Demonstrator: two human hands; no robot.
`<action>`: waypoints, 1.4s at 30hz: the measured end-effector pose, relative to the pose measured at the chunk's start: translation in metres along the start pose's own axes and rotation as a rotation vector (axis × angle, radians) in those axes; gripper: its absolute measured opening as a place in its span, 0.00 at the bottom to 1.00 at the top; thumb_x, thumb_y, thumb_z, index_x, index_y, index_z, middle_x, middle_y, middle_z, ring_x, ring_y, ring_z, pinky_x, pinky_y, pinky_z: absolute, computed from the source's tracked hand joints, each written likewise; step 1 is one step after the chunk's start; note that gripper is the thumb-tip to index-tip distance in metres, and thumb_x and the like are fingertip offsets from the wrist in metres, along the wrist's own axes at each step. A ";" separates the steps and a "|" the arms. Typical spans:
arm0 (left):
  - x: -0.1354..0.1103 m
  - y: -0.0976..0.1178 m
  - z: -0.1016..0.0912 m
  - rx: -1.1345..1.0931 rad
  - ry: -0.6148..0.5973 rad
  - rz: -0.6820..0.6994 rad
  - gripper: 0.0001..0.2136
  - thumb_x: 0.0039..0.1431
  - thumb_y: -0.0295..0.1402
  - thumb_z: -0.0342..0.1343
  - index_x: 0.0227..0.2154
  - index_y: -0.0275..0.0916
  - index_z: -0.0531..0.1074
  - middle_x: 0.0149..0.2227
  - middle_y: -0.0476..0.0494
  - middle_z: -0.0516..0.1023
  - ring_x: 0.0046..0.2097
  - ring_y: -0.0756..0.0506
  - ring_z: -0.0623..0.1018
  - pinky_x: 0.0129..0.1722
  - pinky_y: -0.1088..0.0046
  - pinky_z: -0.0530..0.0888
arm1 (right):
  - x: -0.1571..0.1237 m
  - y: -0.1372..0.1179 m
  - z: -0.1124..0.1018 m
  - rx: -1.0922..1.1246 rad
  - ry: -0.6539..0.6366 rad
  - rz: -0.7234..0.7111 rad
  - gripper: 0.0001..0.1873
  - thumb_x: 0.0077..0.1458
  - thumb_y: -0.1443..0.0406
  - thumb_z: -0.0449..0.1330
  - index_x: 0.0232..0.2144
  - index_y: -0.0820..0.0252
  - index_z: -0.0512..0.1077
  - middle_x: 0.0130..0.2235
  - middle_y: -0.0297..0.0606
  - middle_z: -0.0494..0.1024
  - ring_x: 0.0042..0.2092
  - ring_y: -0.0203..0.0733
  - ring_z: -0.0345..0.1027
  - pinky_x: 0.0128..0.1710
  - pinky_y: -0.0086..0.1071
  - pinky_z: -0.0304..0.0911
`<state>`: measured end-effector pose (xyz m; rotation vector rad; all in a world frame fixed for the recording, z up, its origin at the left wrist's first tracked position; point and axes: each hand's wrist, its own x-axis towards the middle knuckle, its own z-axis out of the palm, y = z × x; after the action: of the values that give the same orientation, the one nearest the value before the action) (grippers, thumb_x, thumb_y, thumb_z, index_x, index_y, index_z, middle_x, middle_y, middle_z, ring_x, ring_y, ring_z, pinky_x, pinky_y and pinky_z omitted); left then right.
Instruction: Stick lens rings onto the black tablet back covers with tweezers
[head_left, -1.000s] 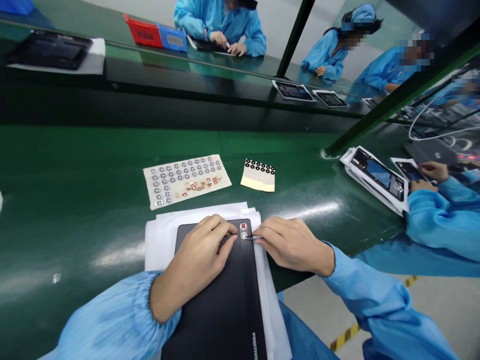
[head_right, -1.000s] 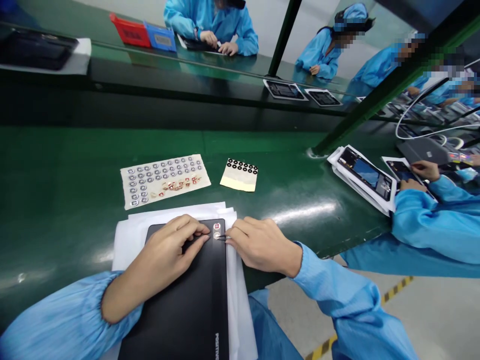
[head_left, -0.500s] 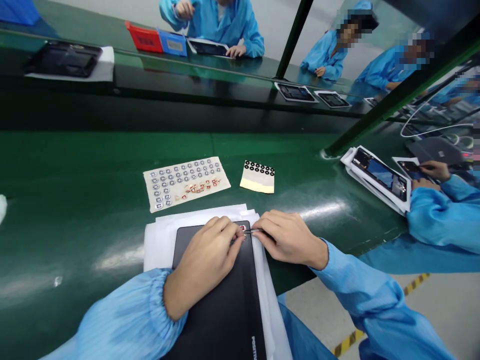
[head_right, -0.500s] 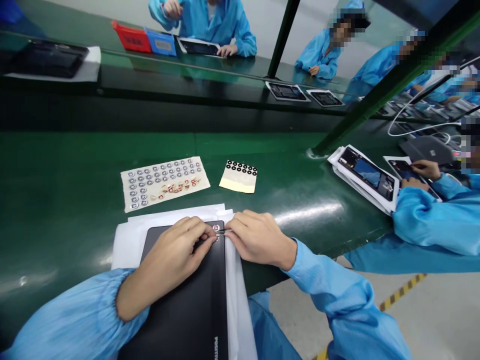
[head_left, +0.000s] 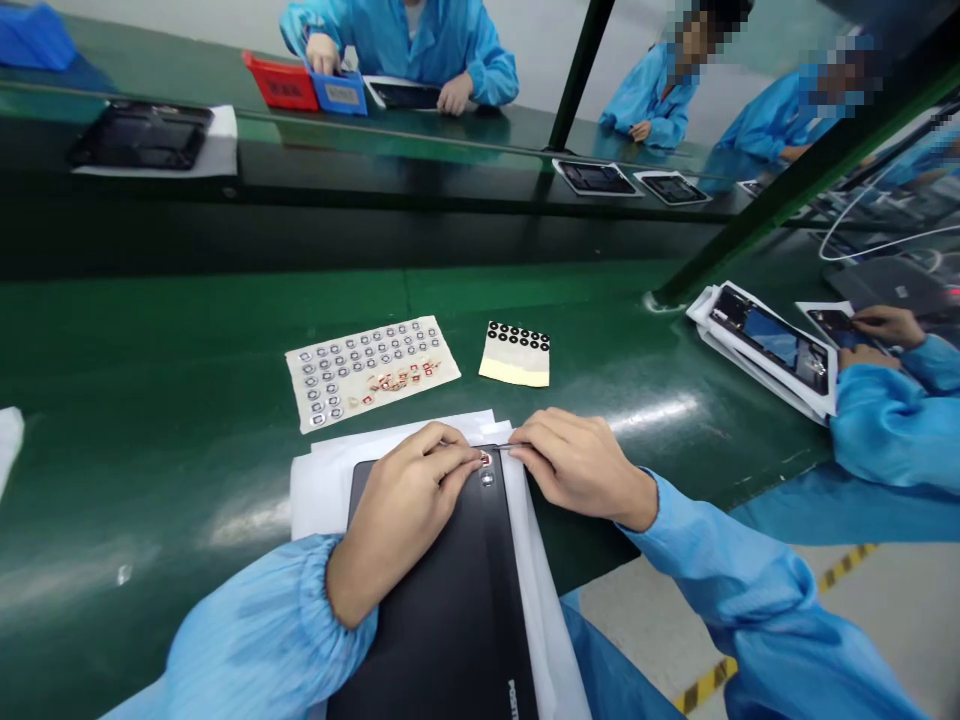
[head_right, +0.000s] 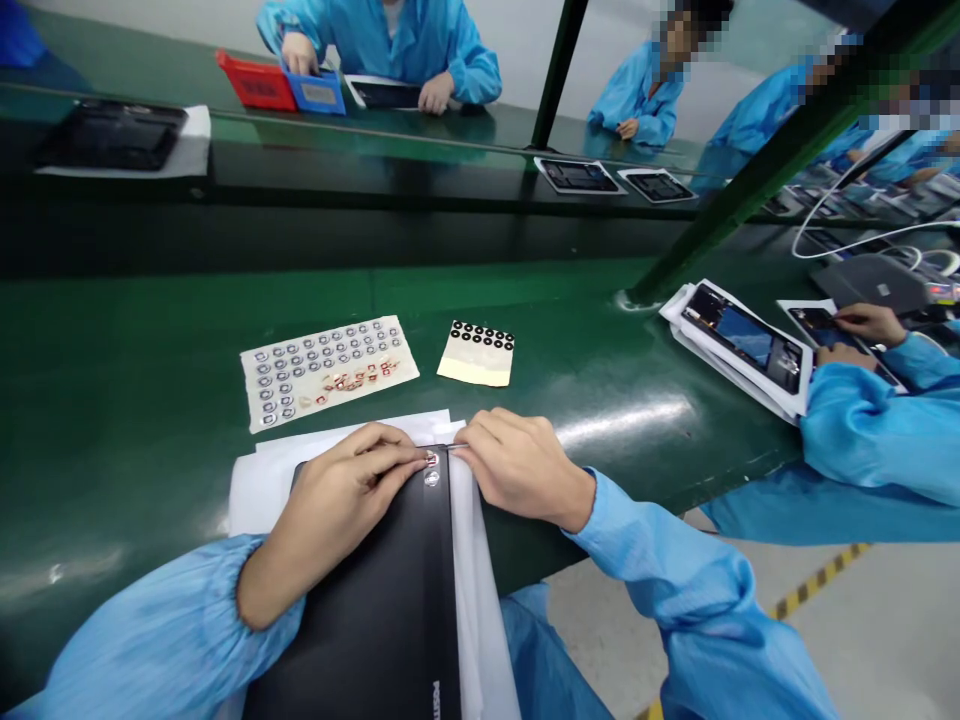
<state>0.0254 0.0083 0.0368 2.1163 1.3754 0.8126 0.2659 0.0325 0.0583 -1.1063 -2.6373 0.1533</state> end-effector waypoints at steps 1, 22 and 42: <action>0.000 0.000 0.000 -0.001 -0.006 0.011 0.07 0.69 0.32 0.58 0.40 0.46 0.82 0.43 0.50 0.79 0.43 0.49 0.79 0.46 0.73 0.73 | -0.001 -0.001 -0.001 -0.012 -0.010 -0.028 0.13 0.72 0.62 0.52 0.43 0.60 0.75 0.39 0.37 0.79 0.39 0.40 0.69 0.35 0.35 0.56; -0.001 -0.002 0.002 0.018 0.023 0.063 0.07 0.68 0.31 0.58 0.41 0.45 0.81 0.44 0.50 0.80 0.45 0.48 0.80 0.49 0.72 0.74 | 0.000 -0.001 -0.001 -0.046 -0.017 -0.102 0.12 0.71 0.61 0.53 0.41 0.60 0.76 0.37 0.37 0.79 0.38 0.40 0.67 0.32 0.35 0.55; -0.001 0.010 0.002 0.228 -0.048 0.089 0.11 0.73 0.32 0.48 0.43 0.40 0.76 0.41 0.44 0.78 0.41 0.45 0.79 0.42 0.67 0.77 | -0.027 -0.015 0.042 -0.183 0.381 -0.021 0.13 0.62 0.66 0.64 0.48 0.65 0.75 0.42 0.42 0.81 0.39 0.42 0.72 0.38 0.35 0.66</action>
<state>0.0329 0.0037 0.0419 2.3695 1.4149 0.6604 0.2609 0.0033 0.0157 -1.0413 -2.3523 -0.2811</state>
